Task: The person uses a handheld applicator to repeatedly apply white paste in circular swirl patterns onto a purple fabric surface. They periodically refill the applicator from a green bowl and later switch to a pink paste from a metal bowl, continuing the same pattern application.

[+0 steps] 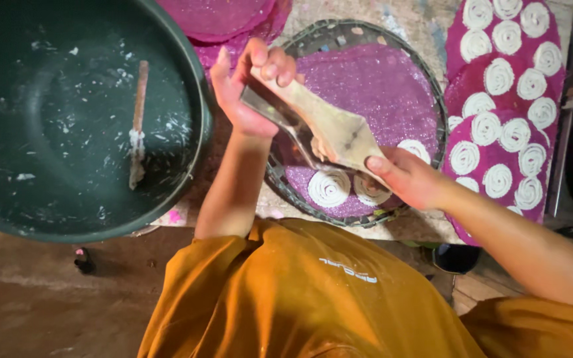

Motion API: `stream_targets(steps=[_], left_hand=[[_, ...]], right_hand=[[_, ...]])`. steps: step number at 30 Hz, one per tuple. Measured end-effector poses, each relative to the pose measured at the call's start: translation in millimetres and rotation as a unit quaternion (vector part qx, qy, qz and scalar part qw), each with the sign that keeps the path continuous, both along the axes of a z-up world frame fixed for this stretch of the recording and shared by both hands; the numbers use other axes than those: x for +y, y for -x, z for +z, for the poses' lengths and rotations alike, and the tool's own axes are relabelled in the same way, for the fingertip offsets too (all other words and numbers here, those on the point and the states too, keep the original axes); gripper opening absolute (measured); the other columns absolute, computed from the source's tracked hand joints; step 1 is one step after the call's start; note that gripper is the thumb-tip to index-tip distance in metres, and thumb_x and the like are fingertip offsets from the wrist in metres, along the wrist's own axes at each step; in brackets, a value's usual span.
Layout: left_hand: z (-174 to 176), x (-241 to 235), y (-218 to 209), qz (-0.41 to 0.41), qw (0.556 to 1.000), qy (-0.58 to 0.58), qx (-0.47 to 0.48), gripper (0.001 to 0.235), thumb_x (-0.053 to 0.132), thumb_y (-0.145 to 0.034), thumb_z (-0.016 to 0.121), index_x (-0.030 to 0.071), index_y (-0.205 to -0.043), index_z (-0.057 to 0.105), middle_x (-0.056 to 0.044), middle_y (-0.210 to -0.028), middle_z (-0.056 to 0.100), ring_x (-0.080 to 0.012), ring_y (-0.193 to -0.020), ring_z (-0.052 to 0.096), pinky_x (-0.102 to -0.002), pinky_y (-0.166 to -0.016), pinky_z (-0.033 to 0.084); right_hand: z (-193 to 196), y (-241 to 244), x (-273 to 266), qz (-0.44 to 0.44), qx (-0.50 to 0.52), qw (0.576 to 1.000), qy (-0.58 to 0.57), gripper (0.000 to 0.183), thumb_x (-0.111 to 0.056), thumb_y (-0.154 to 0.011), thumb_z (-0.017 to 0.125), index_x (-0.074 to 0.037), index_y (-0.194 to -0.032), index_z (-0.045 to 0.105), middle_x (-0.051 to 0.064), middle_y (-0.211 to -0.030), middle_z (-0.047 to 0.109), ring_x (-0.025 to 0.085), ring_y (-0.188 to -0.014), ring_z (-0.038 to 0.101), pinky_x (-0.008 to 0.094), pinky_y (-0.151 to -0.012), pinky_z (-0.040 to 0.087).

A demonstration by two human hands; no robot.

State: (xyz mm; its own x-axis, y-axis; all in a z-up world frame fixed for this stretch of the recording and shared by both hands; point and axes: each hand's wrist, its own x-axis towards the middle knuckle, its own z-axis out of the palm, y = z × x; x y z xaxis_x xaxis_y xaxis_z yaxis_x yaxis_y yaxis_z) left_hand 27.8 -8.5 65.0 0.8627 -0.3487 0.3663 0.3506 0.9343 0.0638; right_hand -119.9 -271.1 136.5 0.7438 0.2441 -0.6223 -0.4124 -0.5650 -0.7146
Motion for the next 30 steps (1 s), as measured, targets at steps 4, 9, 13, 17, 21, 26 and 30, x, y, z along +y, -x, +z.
stream_targets(steps=[4,9,13,17,21,26,30], left_hand=[[4,-16,12,0.019,1.0,0.002,0.006,0.046,0.057,-0.105,0.043,0.014,-0.1,0.057,-0.002,-0.089,0.057,-0.0173,-0.085,0.057,-0.037,-0.086,0.053],[12,-23,-15,-0.012,1.0,-0.012,0.015,0.045,0.056,-0.101,0.043,0.012,-0.098,0.054,-0.001,-0.087,0.052,-0.0179,-0.087,0.054,-0.038,-0.088,0.052],[16,0,-19,-0.008,1.0,-0.025,-0.006,0.045,0.057,-0.104,0.043,0.013,-0.1,0.054,0.0,-0.088,0.052,-0.0169,-0.086,0.054,-0.036,-0.085,0.052],[12,4,-1,0.006,0.999,-0.028,0.024,0.046,0.058,-0.102,0.043,0.013,-0.099,0.054,-0.001,-0.087,0.052,-0.0179,-0.087,0.055,-0.037,-0.084,0.051],[10,-26,3,0.006,0.998,-0.01,0.061,0.046,0.056,-0.102,0.042,0.012,-0.097,0.054,-0.002,-0.085,0.052,-0.02,-0.088,0.055,-0.039,-0.086,0.051],[15,-30,-22,0.005,1.0,-0.012,0.019,0.047,0.056,-0.103,0.041,0.011,-0.097,0.054,-0.001,-0.084,0.052,-0.0192,-0.087,0.055,-0.036,-0.081,0.05],[20,0,-27,0.003,0.999,-0.047,0.014,0.048,0.058,-0.101,0.041,0.012,-0.096,0.055,-0.001,-0.084,0.053,-0.0183,-0.083,0.056,-0.035,-0.079,0.051]], right_hand=[[16,2,-12,0.024,-0.005,0.999,0.047,0.074,-0.064,-0.097,0.039,0.0,-0.112,0.071,0.008,-0.089,0.075,0.017,-0.084,0.068,0.034,-0.079,0.055],[24,-9,-11,-0.001,-0.09,0.995,0.03,0.077,-0.066,-0.095,0.04,0.0,-0.127,0.063,0.004,-0.096,0.072,0.015,-0.086,0.063,0.033,-0.077,0.052],[9,-10,9,-0.002,-0.062,0.998,0.013,0.073,-0.064,-0.097,0.04,-0.001,-0.121,0.068,0.007,-0.085,0.069,0.016,-0.078,0.059,0.035,-0.068,0.05],[11,1,6,0.009,-0.012,1.0,-0.006,0.07,-0.062,-0.099,0.039,0.001,-0.105,0.07,0.007,-0.082,0.07,0.016,-0.076,0.062,0.034,-0.069,0.052],[27,1,-10,-0.042,0.034,0.998,0.024,0.065,-0.06,-0.097,0.041,-0.001,-0.106,0.066,0.008,-0.08,0.068,0.018,-0.073,0.064,0.036,-0.067,0.055],[25,-14,-2,-0.014,-0.072,0.994,0.079,0.065,-0.059,-0.098,0.038,-0.002,-0.107,0.068,0.005,-0.079,0.07,0.016,-0.073,0.063,0.034,-0.067,0.052],[12,-13,12,-0.011,-0.071,0.997,0.033,0.066,-0.058,-0.1,0.037,-0.001,-0.103,0.071,0.006,-0.076,0.068,0.017,-0.071,0.061,0.035,-0.063,0.05]])
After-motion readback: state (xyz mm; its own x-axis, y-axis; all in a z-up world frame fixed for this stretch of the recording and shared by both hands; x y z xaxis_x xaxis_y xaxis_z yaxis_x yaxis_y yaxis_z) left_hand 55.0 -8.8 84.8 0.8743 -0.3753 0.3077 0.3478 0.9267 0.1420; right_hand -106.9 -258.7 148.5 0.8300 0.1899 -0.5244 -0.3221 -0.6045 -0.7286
